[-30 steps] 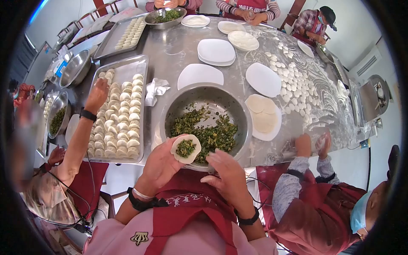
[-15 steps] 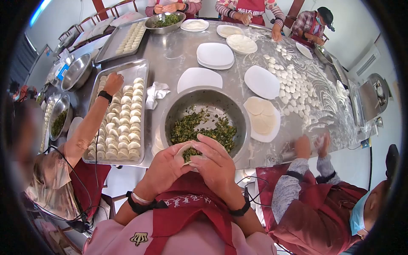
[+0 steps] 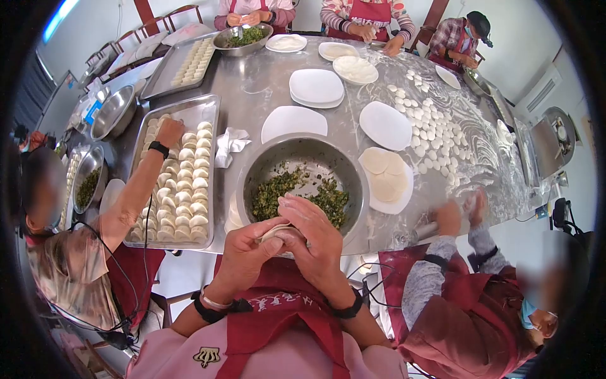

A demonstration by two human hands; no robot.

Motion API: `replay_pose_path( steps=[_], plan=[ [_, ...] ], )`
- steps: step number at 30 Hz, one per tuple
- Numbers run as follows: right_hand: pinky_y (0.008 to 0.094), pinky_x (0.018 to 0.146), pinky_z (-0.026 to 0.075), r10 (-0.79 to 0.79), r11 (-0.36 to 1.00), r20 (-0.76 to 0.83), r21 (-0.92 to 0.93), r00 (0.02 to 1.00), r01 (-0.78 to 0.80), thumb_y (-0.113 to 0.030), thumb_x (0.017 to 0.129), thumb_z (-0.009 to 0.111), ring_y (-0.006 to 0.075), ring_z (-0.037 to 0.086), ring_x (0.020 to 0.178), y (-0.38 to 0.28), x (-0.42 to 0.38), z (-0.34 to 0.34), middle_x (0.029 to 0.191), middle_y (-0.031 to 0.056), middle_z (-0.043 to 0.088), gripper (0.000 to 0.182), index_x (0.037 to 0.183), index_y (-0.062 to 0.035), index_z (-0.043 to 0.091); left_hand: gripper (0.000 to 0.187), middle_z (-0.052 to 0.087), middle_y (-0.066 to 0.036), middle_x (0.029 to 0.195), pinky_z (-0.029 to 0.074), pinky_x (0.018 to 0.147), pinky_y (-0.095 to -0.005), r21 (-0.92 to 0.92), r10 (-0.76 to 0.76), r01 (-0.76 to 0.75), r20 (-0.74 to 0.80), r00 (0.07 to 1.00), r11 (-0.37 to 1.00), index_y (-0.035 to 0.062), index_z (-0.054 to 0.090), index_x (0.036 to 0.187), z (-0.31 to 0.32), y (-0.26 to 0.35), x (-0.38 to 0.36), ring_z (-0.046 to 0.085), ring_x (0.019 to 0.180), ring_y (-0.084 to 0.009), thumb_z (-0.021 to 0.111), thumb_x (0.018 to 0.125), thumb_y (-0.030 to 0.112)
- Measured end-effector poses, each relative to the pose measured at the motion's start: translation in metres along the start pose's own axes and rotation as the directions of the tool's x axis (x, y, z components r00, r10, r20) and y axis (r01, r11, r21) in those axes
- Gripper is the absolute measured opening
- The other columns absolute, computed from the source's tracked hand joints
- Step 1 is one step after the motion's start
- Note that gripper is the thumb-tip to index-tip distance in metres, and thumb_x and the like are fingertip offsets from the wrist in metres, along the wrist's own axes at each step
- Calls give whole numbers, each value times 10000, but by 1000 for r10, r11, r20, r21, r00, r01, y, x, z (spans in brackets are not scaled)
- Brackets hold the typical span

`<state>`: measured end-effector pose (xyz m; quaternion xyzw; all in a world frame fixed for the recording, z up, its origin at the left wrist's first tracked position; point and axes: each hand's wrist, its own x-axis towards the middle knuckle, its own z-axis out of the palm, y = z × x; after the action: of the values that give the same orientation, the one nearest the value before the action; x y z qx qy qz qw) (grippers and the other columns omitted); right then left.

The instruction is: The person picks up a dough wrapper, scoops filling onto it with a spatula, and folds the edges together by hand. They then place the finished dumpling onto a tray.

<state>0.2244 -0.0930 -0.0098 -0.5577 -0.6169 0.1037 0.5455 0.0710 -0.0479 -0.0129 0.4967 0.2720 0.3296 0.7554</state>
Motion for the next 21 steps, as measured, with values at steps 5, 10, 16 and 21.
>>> replay_pose_path(
  steps=[5,10,16,21],
  plan=[
    [389,1020,474,201,978,-29,69,979,-199,-33,821,707,319,618,1200,-1,-2,3,1266,181,651,455,1268,-6,627,388,646,-146,1220,546,987,-358,-43,74,-75,-36,997,996,-72,543,1332,-3,-4,8,646,1098,-209,604,992,106],
    [361,1042,449,433,877,-112,283,894,-389,-60,872,693,267,609,1215,-2,-14,7,1294,183,644,405,1267,7,633,390,603,-196,1277,556,982,-385,-98,166,-176,-109,980,979,-92,509,1346,1,-2,14,633,1143,-273,564,1011,99],
    [343,1045,446,523,804,-129,404,843,-436,-57,876,711,244,610,1215,3,-23,18,1275,171,660,324,1190,18,680,380,610,-202,1270,560,984,-398,-95,184,-210,-230,956,973,-92,515,1334,7,-8,14,628,1153,-280,574,1004,88],
    [337,1039,451,517,803,-133,419,846,-424,-51,871,719,244,614,1208,-4,-21,19,1266,172,664,299,1161,17,696,383,621,-182,1266,557,978,-369,-129,192,-225,-229,954,966,-79,528,1333,8,-11,12,635,1136,-242,598,989,73]
  ],
)
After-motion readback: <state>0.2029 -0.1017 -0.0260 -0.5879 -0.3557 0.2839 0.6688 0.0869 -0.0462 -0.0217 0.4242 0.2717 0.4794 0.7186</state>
